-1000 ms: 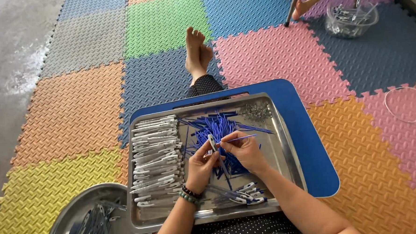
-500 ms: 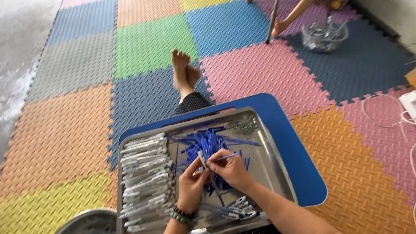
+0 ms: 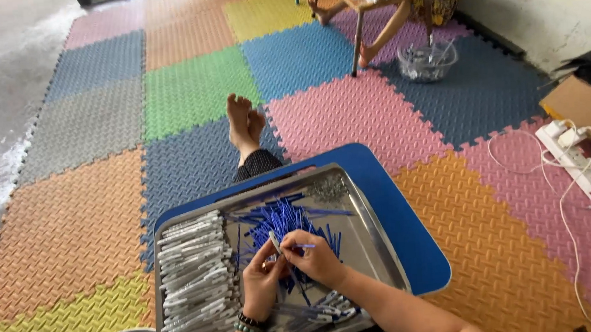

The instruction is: Assembling pens by manually inserting ink tubes and small metal tips into plastic barrels on a tray.

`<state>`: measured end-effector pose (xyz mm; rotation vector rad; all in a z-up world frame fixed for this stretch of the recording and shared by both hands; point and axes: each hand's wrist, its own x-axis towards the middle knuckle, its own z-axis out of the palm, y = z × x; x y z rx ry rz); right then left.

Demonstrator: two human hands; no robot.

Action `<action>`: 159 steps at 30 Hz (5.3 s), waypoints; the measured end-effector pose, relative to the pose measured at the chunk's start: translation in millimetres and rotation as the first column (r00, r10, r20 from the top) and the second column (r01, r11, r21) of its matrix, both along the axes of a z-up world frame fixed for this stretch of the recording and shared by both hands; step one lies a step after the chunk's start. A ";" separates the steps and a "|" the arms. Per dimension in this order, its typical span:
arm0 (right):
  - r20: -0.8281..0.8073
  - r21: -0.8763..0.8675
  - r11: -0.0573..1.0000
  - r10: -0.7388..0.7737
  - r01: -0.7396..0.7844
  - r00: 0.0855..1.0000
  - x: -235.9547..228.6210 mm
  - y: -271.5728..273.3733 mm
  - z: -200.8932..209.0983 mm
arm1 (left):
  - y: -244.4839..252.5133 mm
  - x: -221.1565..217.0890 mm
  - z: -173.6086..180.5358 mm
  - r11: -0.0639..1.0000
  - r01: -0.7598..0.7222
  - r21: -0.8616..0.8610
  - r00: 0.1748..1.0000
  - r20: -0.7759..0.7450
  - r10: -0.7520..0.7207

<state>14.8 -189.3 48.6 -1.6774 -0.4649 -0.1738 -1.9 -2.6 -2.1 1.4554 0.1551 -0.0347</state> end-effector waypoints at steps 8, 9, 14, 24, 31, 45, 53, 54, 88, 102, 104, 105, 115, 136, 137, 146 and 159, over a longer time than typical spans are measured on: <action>-0.237 0.222 0.975 0.053 0.001 0.970 13.3 -7.9 5.4 | 0.7 1.2 7.8 0.986 0.027 -0.165 1.000 0.007 -0.026; -0.235 0.222 0.975 0.055 -0.002 0.970 16.5 -10.5 4.5 | 1.9 -0.5 12.5 0.986 0.025 -0.165 1.000 0.009 -0.023; -0.506 0.332 0.943 0.166 0.013 0.847 24.3 -19.7 5.2 | 4.9 -3.9 22.7 0.961 0.211 -0.178 0.973 -0.053 -0.224; -0.555 0.417 0.907 0.306 -0.059 0.774 30.6 -32.4 1.4 | 7.7 -6.3 24.3 0.919 0.317 -0.233 0.934 -0.095 -0.346; -0.518 0.580 0.804 0.245 0.127 0.819 51.2 -46.1 -9.0 | 13.3 -8.1 30.3 0.823 0.453 -0.343 0.854 -0.099 -0.511; -0.649 0.339 0.927 0.107 0.160 0.754 42.4 -38.9 -4.4 | 21.4 -0.1 23.9 0.849 0.307 -0.430 0.936 -0.025 -0.351; -0.612 0.299 0.949 0.273 -0.103 0.742 27.6 -24.0 18.5 | 16.4 -3.4 39.0 0.838 0.367 -0.403 0.899 -0.077 -0.431; -0.618 0.297 0.949 0.274 -0.104 0.737 28.8 -23.2 15.0 | 16.6 -3.8 37.6 0.839 0.361 -0.408 0.900 -0.083 -0.428; -0.276 -0.068 0.878 -0.472 0.473 0.837 129.6 -114.3 -21.1 | 23.9 4.1 -2.6 0.657 0.365 -0.659 0.895 0.054 -0.443; -0.163 0.000 0.914 -0.400 0.405 0.902 97.7 -98.4 8.2 | 5.3 2.0 17.1 0.915 0.223 -0.336 0.974 0.029 -0.227; -0.078 -0.403 0.855 -0.387 0.327 0.919 82.5 -94.0 6.1 | 15.0 6.3 36.5 0.986 0.162 -0.043 0.971 0.187 -0.151; -0.084 -0.406 0.859 -0.376 0.313 0.923 80.5 -87.6 -0.2 | 34.1 7.6 43.9 0.988 0.149 -0.044 0.974 0.180 -0.139; 0.422 -0.819 0.440 0.026 0.369 0.906 66.2 -43.6 -44.9 | 157.4 18.2 22.8 0.003 -0.229 0.973 0.973 0.229 -0.007; -0.291 -0.689 0.723 -0.209 -0.053 0.934 21.9 -38.6 8.8 | 24.0 -22.7 38.9 0.409 0.217 0.886 0.968 -0.141 -0.209; -0.216 -0.731 0.681 -0.180 -0.037 0.960 20.4 -36.3 5.3 | 25.4 -24.5 55.6 0.486 0.277 0.829 0.957 -0.194 -0.216; -0.313 -0.600 0.800 -0.223 -0.010 0.923 17.5 -36.8 19.8 | 75.5 -24.0 61.4 0.983 -0.048 0.180 0.995 -0.073 0.062; -0.453 -0.110 0.986 -0.165 0.129 0.876 28.7 -56.0 -4.6 | 174.6 -53.2 41.8 -0.063 -0.066 0.996 0.995 0.070 0.072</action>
